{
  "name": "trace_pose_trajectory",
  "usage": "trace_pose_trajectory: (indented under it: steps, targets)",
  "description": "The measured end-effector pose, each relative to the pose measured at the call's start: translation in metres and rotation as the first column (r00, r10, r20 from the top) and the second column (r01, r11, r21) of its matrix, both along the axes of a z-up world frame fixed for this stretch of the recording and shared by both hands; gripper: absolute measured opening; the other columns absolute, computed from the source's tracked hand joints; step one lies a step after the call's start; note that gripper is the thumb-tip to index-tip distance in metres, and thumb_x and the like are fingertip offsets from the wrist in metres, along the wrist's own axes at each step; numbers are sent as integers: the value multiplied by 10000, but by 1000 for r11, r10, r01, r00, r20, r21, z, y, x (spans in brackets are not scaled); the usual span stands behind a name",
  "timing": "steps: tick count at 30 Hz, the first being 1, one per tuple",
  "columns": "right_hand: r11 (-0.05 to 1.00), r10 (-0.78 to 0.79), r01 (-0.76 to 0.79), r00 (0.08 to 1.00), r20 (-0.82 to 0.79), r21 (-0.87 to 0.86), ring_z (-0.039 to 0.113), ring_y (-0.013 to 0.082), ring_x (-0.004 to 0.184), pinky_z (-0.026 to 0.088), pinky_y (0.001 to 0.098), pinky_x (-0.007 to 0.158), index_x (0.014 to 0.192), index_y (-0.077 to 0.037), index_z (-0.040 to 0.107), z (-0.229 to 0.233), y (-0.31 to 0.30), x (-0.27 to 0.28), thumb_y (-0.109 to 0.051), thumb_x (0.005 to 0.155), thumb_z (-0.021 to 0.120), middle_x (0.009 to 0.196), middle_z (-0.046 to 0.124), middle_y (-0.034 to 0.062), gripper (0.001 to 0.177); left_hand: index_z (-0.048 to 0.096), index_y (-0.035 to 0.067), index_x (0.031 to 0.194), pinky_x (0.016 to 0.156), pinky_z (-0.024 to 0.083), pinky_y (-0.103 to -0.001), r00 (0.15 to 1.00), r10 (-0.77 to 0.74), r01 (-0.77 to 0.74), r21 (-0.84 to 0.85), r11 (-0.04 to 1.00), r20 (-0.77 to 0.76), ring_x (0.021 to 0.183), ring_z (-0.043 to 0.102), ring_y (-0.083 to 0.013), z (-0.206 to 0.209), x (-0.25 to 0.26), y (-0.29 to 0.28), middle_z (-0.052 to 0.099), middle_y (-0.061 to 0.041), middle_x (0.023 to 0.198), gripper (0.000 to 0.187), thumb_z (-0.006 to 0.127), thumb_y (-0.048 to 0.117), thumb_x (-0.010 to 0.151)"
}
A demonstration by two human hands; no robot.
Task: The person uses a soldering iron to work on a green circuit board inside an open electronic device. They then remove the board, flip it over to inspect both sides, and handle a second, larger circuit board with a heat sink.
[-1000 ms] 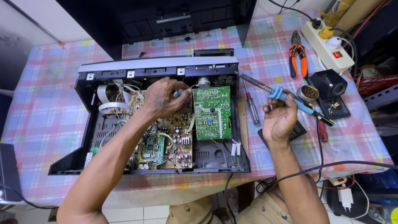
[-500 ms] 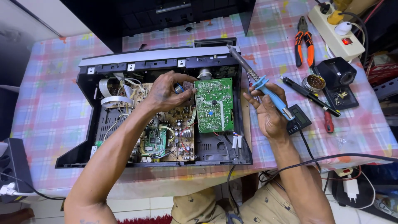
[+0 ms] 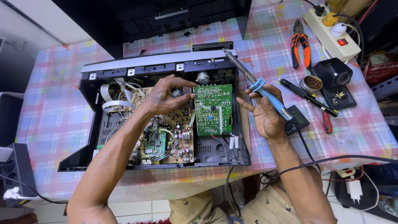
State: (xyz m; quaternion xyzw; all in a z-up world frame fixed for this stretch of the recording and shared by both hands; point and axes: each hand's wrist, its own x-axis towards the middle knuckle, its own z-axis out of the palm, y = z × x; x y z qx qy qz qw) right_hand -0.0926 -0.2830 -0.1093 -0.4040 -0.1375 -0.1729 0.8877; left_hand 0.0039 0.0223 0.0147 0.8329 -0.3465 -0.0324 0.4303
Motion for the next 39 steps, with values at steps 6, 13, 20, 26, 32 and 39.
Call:
trace_pose_trajectory:
  steps: [6,13,20,26,32,39]
  targets:
    - [1000,17,-17,1000,-12,-2,580,357,1345,464,739,1095,1394,-182,498,-2,-2,1,-145,1090,478,1135,688,221,307,784,175,1153,778,493,-381,999,20,-20,22,1000,-29,761,587,-260,-8,3,2,609,-62,675,306,807,232,853]
    - [1000,14,-14,1000,-11,12,583,360,1343,455,742,1103,1390,-180,495,-3,-2,1,-150,1091,479,1125,692,217,301,789,214,1153,762,511,-365,998,37,-34,57,998,-56,752,616,-244,-3,2,-2,616,-55,665,321,810,264,837]
    - [1000,22,-22,1000,-16,18,589,338,1336,454,731,1104,1391,-187,492,-4,-3,2,-162,1094,472,1129,705,199,299,799,217,1112,762,508,-399,993,93,-86,100,991,-70,747,612,-277,-6,1,0,606,-71,691,282,821,297,842]
    - [999,25,-25,999,-23,25,594,334,1335,468,721,1103,1395,-189,487,-3,-2,2,-171,1095,474,1134,707,193,300,790,236,1091,769,515,-398,992,113,-105,129,986,-58,761,627,-282,-6,1,0,611,-59,695,282,823,314,823]
    - [996,67,-65,997,-35,57,569,357,1372,423,756,1114,1390,-207,491,0,0,1,-193,1095,478,1133,712,180,296,793,225,1077,749,505,-406,990,120,-110,132,985,-68,736,613,-290,0,-4,-3,598,-77,689,263,811,285,822]
    - [986,130,-125,991,-43,110,502,377,1441,394,752,1121,1359,-228,526,10,19,-6,-226,1076,519,1123,721,156,283,790,207,1069,755,508,-403,990,132,-120,176,977,-59,746,616,-294,-3,2,-1,608,-76,677,270,818,310,821]
